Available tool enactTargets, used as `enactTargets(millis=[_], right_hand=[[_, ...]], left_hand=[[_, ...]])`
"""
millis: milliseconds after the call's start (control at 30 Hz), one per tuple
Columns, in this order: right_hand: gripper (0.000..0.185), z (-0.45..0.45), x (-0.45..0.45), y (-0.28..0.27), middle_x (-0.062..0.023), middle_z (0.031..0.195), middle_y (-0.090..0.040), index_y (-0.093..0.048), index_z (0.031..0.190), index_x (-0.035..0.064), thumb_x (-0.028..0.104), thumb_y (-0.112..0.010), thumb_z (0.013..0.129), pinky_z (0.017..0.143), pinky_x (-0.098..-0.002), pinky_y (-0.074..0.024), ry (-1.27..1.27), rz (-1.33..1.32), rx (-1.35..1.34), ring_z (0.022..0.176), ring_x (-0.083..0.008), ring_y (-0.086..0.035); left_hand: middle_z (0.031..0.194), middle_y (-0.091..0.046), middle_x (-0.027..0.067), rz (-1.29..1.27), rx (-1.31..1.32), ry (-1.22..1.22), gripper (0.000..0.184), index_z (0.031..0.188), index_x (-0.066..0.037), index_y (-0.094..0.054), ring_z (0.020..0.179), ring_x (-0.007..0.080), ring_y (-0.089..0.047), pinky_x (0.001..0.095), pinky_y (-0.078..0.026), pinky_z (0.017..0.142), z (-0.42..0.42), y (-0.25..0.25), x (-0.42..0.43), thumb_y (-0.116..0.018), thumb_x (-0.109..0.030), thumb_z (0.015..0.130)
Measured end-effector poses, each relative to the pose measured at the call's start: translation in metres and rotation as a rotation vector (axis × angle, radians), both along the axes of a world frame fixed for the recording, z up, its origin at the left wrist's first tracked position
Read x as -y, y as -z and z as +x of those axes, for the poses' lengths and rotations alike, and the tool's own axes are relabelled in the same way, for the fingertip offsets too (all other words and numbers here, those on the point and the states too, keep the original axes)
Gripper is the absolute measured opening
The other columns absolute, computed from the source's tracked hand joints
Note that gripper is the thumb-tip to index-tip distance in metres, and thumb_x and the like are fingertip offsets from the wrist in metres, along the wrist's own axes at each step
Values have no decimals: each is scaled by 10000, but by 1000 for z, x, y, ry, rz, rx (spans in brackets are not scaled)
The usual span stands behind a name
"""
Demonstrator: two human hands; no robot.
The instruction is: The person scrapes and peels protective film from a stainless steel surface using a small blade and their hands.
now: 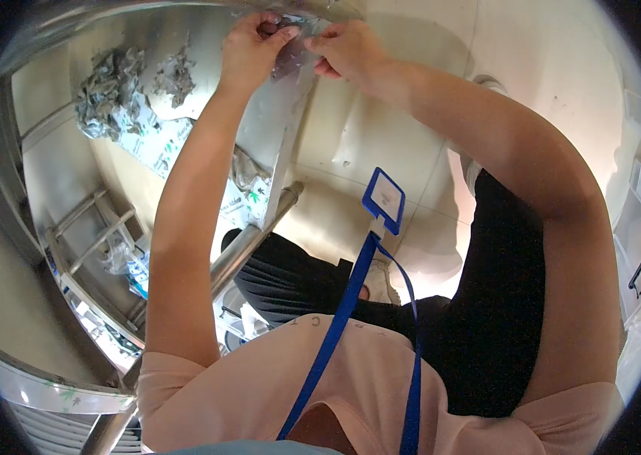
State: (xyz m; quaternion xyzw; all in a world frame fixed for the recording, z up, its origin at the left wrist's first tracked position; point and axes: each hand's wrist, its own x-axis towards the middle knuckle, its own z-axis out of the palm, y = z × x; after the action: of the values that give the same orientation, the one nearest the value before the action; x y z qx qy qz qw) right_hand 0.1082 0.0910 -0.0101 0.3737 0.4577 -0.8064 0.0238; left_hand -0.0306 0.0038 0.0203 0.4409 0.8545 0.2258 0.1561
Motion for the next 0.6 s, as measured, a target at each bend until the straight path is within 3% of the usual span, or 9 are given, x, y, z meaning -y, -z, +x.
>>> enactTargets(millis=[67, 167, 233, 333, 433, 533, 600], right_hand=[[184, 2, -3, 1, -36, 742, -575, -591, 847, 19, 201, -611, 827, 595, -230, -466, 17, 5, -8, 645, -103, -552], [188, 2, -5, 2, -46, 770, -580, -581, 874, 4, 184, -613, 828, 626, -240, -481, 35, 32, -45, 676, -122, -574], [196, 2, -7, 0, -56, 794, -581, -571, 898, -8, 170, -613, 827, 651, -251, -493, 76, 32, -71, 702, -138, -590], [202, 1, -5, -2, -73, 814, -580, -557, 919, -17, 154, -611, 828, 670, -262, -503, 217, -76, -105, 724, -156, -601], [207, -3, -6, 14, -83, 839, -579, -550, 901, -21, 164, -611, 831, 677, -255, -500, 134, -111, -25, 750, -157, -598], [205, -2, -4, -11, -78, 835, -576, -546, 879, -13, 173, -616, 830, 689, -243, -494, 97, -92, 38, 769, -148, -589], [201, 2, 2, -8, -70, 827, -574, -546, 871, -9, 172, -620, 827, 688, -239, -490, 196, -136, 11, 772, -143, -583]], left_hand=[[798, -626, 122, -66, 44, -12, 249, 865, -7, -619, 704, 251, -608, 354, -480, 665, -4, 1, -3, -671, -212, 735], [797, -618, 125, 71, -178, -337, 188, 848, -12, -620, 702, 265, -597, 355, -475, 657, -32, 29, 9, -638, -173, 754], [801, -610, 144, 177, -465, -456, 140, 835, -18, -617, 711, 276, -592, 357, -474, 649, -50, 23, 21, -607, -142, 771], [796, -603, 160, 244, -501, -135, 129, 818, -12, -615, 718, 283, -588, 368, -474, 649, -43, 14, 34, -602, -134, 776], [760, -598, 138, 252, -203, -114, 145, 811, 0, -601, 641, 232, -580, 338, -475, 597, -1, 13, 40, -593, -144, 798], [722, -594, 102, 99, 471, -591, 187, 825, 16, -574, 560, 166, -551, 288, -452, 508, 42, -7, 36, -574, -171, 836], [710, -597, 93, 124, 784, -764, 209, 842, 22, -554, 529, 138, -536, 260, -425, 457, 51, -14, 33, -558, -187, 856]])
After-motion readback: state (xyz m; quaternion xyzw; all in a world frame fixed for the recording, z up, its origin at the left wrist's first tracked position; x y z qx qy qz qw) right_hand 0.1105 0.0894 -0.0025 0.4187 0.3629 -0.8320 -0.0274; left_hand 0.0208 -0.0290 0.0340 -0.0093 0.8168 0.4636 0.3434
